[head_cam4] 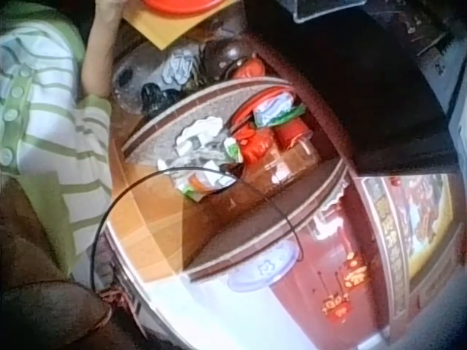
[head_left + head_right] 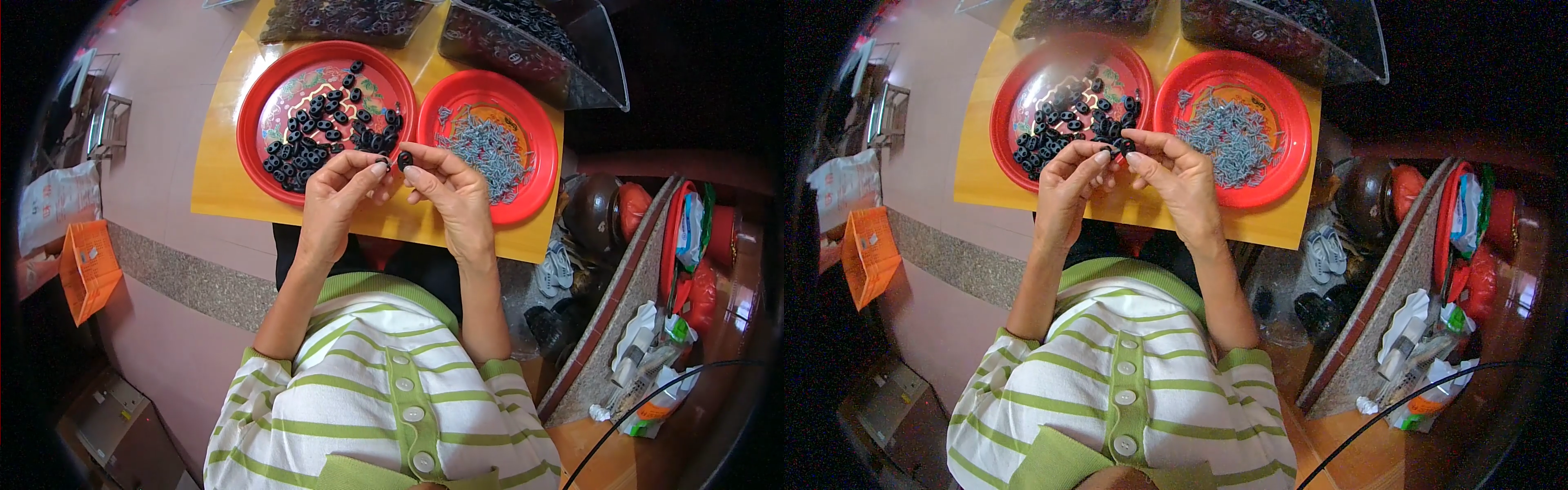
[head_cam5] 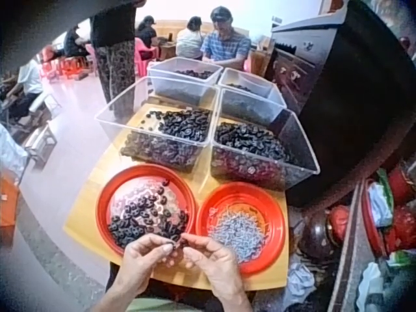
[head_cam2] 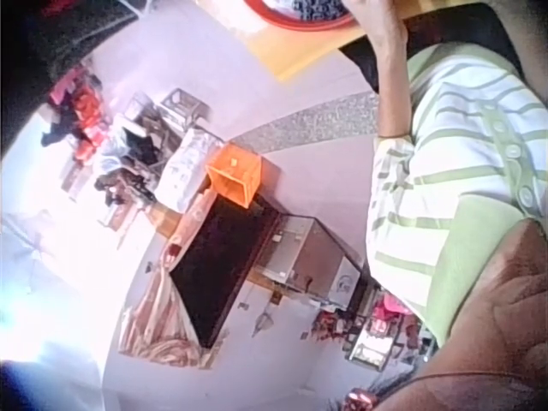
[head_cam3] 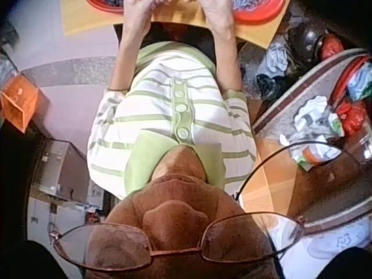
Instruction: The person assembles small rubber rings into grey plastic housings by hand.
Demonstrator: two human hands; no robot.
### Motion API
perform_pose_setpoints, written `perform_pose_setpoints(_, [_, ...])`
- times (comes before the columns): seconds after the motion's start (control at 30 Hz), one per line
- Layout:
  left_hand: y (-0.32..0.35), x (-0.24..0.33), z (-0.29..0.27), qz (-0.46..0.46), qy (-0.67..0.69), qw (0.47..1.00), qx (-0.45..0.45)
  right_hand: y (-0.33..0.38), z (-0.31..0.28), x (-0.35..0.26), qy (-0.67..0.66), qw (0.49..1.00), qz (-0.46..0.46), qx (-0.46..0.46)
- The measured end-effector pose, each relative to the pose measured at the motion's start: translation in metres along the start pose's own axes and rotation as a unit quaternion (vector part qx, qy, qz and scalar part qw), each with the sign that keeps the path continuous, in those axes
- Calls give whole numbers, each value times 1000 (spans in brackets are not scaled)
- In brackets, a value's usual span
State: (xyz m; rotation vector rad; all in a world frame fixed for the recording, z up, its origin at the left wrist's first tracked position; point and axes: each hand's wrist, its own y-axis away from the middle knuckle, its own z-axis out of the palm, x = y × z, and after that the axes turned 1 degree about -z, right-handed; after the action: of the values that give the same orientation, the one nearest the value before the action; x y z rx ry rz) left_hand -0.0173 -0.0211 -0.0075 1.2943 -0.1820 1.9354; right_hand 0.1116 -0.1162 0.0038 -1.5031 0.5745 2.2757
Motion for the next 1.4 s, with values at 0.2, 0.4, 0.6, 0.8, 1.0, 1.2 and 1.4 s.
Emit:
perform_pose_setpoints(0.2, [1,1,3,6,-29,1000,3,1,0,3,19,1000,-11,-2])
perform_pose_setpoints(0.4, [1,-2,2,26,-43,999,1,2,2,4,43,999,-28,-1])
perform_pose_setpoints(0.6, [1,-1,3,46,-67,997,5,2,3,5,89,994,-56,3])
perform_pose_setpoints(0.8, [1,-1,2,48,-69,996,-2,2,6,8,33,998,-51,20])
perform_pose_setpoints(1.0, [1,-1,-1,42,-71,997,-3,2,6,8,44,997,-58,1])
perform_pose_setpoints(1.2, [1,3,-5,33,-87,995,-19,5,11,9,48,997,-62,4])
perform_pose_setpoints(1.4, [-2,5,-6,35,-74,995,-56,4,11,11,58,995,-80,3])
